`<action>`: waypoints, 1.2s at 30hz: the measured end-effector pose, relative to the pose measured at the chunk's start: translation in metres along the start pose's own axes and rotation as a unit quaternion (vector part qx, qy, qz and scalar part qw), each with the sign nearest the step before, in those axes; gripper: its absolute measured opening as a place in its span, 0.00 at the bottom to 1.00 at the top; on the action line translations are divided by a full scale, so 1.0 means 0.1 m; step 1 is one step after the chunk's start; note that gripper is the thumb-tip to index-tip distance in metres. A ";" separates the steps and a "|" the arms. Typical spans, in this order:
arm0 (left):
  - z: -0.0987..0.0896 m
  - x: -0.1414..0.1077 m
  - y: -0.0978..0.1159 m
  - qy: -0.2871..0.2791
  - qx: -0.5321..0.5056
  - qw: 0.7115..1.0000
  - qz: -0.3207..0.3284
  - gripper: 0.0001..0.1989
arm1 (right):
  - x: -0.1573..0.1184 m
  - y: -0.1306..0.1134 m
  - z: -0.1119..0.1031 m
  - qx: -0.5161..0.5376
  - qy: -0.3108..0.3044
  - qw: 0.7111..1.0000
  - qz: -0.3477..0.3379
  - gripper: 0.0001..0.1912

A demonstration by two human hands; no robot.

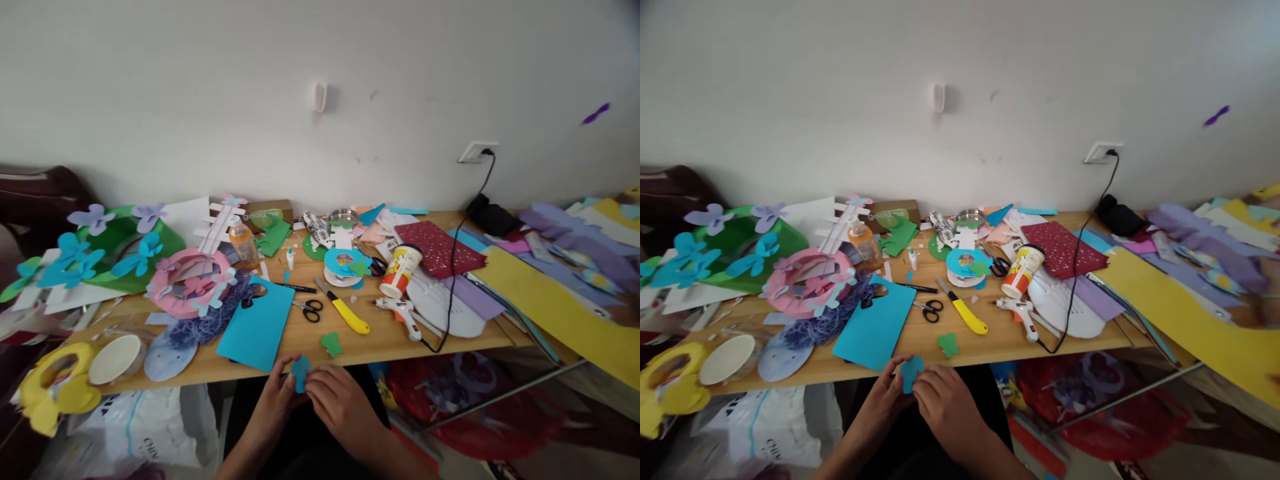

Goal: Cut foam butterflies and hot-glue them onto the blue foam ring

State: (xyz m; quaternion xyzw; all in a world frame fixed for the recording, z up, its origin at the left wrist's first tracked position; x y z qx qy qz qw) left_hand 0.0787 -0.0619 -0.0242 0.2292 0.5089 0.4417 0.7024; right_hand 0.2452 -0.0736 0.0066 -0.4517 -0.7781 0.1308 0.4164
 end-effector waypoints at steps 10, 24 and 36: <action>-0.01 0.10 0.28 -0.067 0.225 0.972 0.018 0.25 | 0.07 0.35 -0.12 0.183 -0.004 0.900 0.395 0.05; -0.05 0.28 0.00 0.081 0.668 0.494 0.551 0.20 | 0.31 0.78 0.25 -0.141 0.008 0.975 0.170 0.09; -0.07 0.31 -0.11 0.066 0.693 0.466 0.546 0.20 | 0.07 0.84 0.00 -0.182 0.072 0.972 0.130 0.09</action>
Point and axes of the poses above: each hand's wrist, its own x-axis towards the middle knuckle, its own z-axis out of the palm, y = z × x, the point moved 1 cm from there along x, towards the middle knuckle, and after that the axes turned 15 degrees about y, right-handed, at the moved point
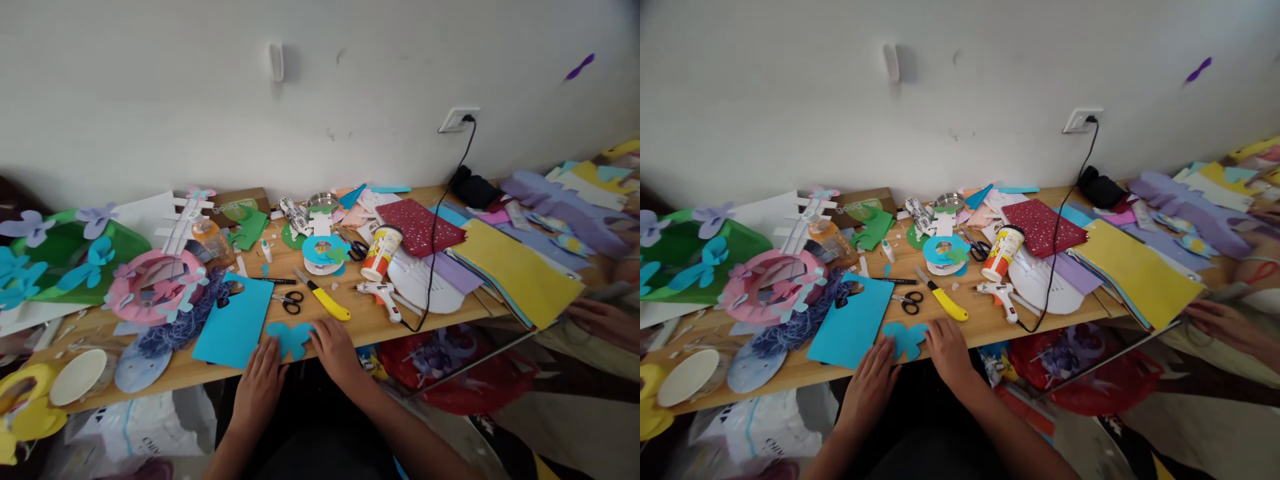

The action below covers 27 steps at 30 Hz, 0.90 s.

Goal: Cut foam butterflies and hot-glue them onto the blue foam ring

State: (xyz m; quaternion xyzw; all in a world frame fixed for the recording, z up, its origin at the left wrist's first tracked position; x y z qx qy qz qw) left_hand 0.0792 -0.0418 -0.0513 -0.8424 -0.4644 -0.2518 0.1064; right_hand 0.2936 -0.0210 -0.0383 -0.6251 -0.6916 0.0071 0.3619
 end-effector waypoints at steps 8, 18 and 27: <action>0.10 0.02 0.15 -0.028 0.008 0.999 -0.028 0.25 | 0.15 0.71 -0.66 -0.265 0.120 0.931 0.222 0.28; 0.14 -0.04 0.31 -0.014 0.047 0.999 -0.021 0.33 | 0.03 1.30 -0.77 -0.150 0.018 0.960 0.237 0.19; 0.19 0.04 0.42 -0.013 0.050 0.998 -0.023 0.34 | -0.01 1.01 -1.03 0.073 -0.086 0.973 0.200 0.11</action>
Point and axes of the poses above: each hand's wrist, its own x-axis towards the middle knuckle, its own z-axis out of the palm, y = z × x, the point moved 1 cm from there along x, towards the middle knuckle, and after that the axes turned 15 degrees about y, right-handed, at the moved point
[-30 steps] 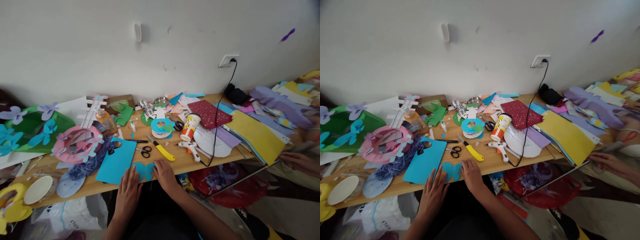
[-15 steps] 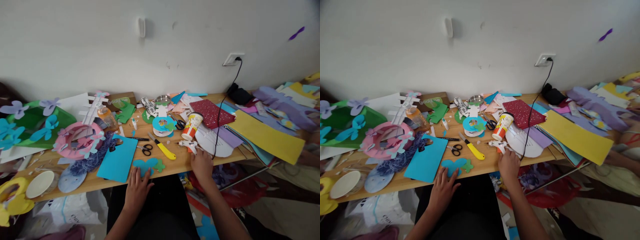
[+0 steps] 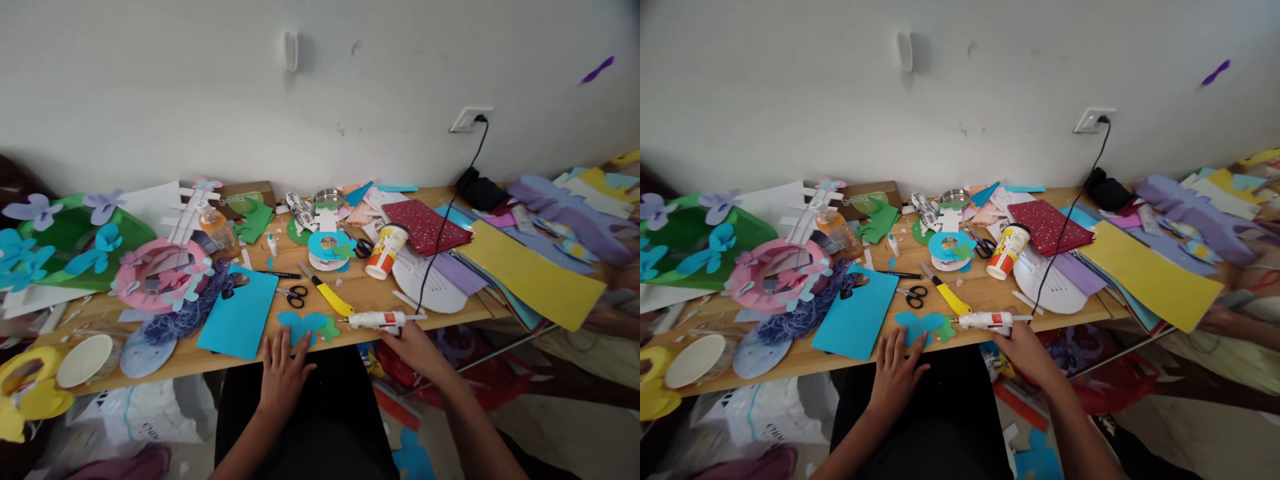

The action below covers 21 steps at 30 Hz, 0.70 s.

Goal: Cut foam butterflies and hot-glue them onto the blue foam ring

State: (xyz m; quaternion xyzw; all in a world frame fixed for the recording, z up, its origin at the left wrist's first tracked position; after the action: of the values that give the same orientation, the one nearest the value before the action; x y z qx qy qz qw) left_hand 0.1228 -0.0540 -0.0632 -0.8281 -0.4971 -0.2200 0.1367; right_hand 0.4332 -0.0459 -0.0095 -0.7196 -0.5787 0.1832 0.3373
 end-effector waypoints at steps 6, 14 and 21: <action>0.06 0.10 0.14 0.004 -0.006 1.000 -0.010 0.37 | 0.15 -0.31 0.17 0.000 -0.090 0.996 -0.013 0.13; 0.15 0.13 0.24 0.020 0.007 0.999 -0.025 0.42 | 0.37 -0.32 0.38 0.082 -0.206 0.975 -0.031 0.21; 0.18 0.14 0.33 0.004 0.010 1.000 0.000 0.51 | 0.39 -0.46 0.53 0.057 -0.226 0.969 -0.082 0.23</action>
State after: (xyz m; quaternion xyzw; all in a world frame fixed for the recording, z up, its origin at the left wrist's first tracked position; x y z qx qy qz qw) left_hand 0.1621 -0.0510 -0.0716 -0.8257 -0.4988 -0.2184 0.1472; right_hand 0.3765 0.0101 -0.0100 -0.5894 -0.6855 0.3452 0.2520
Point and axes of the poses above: each hand's wrist, its own x-axis towards the middle knuckle, its own z-axis out of the palm, y = z × x, the point moved 1 cm from there along x, towards the middle knuckle, and after that the axes turned 15 degrees about y, right-handed, at the moved point
